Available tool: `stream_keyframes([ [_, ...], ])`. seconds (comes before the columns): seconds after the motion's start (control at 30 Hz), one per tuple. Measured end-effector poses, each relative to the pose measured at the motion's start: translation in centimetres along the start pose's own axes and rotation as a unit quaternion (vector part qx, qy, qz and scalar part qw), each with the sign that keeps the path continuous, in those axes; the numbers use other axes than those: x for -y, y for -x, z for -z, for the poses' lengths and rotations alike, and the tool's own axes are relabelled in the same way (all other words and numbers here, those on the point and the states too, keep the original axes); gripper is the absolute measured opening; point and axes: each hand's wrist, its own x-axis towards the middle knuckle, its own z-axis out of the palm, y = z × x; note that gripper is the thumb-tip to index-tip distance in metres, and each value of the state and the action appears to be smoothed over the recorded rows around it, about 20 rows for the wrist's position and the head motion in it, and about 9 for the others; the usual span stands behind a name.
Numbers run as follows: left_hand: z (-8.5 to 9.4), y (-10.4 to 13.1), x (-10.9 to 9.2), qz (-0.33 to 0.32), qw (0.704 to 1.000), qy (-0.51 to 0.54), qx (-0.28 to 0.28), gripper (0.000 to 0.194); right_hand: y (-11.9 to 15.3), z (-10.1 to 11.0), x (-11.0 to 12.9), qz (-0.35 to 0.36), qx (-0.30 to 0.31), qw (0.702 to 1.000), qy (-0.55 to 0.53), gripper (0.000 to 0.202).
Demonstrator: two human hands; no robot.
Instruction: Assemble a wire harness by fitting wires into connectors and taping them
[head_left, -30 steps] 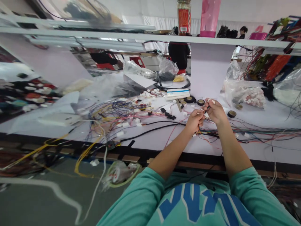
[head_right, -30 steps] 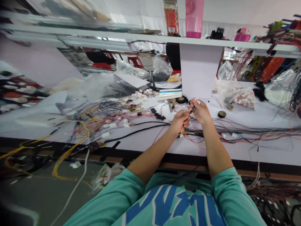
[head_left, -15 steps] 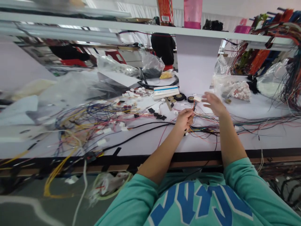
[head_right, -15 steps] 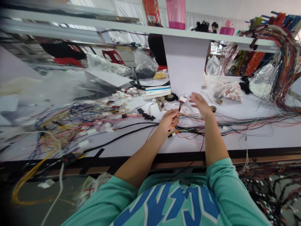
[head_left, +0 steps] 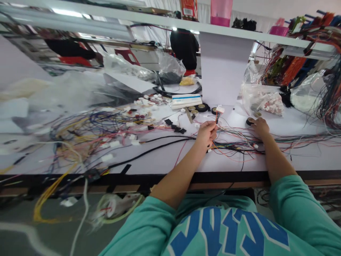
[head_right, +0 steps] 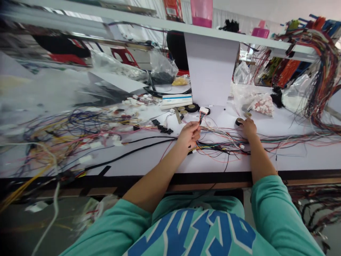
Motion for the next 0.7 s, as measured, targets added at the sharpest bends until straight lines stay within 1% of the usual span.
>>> stream_keyframes([
  [0.07,0.0,0.0,0.0,-0.012,1.0,-0.006,-0.014,0.016,0.2,0.0,1.7,0.049,-0.023,0.994,-0.097,0.023],
  [0.1,0.0,-0.1,0.1,-0.021,1.0,-0.01,-0.02,0.016,0.6,0.1,2.8,0.085,-0.021,0.982,-0.168,0.019],
  [0.13,0.0,-0.1,0.1,-0.031,0.999,-0.014,-0.026,0.016,1.1,0.3,4.0,0.125,-0.008,0.962,-0.243,0.016],
  [0.17,0.0,-0.1,0.2,-0.041,0.999,-0.019,-0.03,0.016,1.7,0.5,5.3,0.167,0.03,0.938,-0.302,0.015],
  [0.2,0.0,-0.1,0.3,-0.05,0.998,-0.024,-0.032,0.016,2.5,0.7,6.5,0.191,0.07,0.918,-0.341,0.014],
  [0.27,0.0,0.0,0.7,-0.073,0.996,-0.038,-0.031,0.016,4.2,1.1,8.7,0.2,0.115,0.895,-0.381,0.016],
  [0.33,-0.1,0.1,1.2,-0.106,0.992,-0.064,-0.03,0.015,5.5,1.4,10.1,0.196,0.153,0.886,-0.392,0.019],
  [0.4,-0.1,0.2,1.6,-0.14,0.985,-0.095,-0.032,0.012,6.3,1.5,10.9,0.201,0.163,0.885,-0.387,0.019],
  [0.5,-0.2,0.3,1.8,-0.162,0.978,-0.125,-0.033,0.005,6.5,1.5,11.1,0.225,0.14,0.893,-0.363,0.015],
  [0.57,-0.1,0.4,1.8,-0.18,0.972,-0.15,-0.026,0.005,6.5,1.5,11.0,0.244,0.122,0.899,-0.344,0.013],
  [0.63,-0.1,0.5,1.6,-0.215,0.956,-0.202,-0.014,0.007,6.4,1.4,10.9,0.269,0.102,0.901,-0.326,0.011],
  [0.7,0.0,0.7,1.5,-0.249,0.931,-0.266,-0.007,0.005,6.5,1.3,11.0,0.298,0.083,0.899,-0.309,0.009],
])
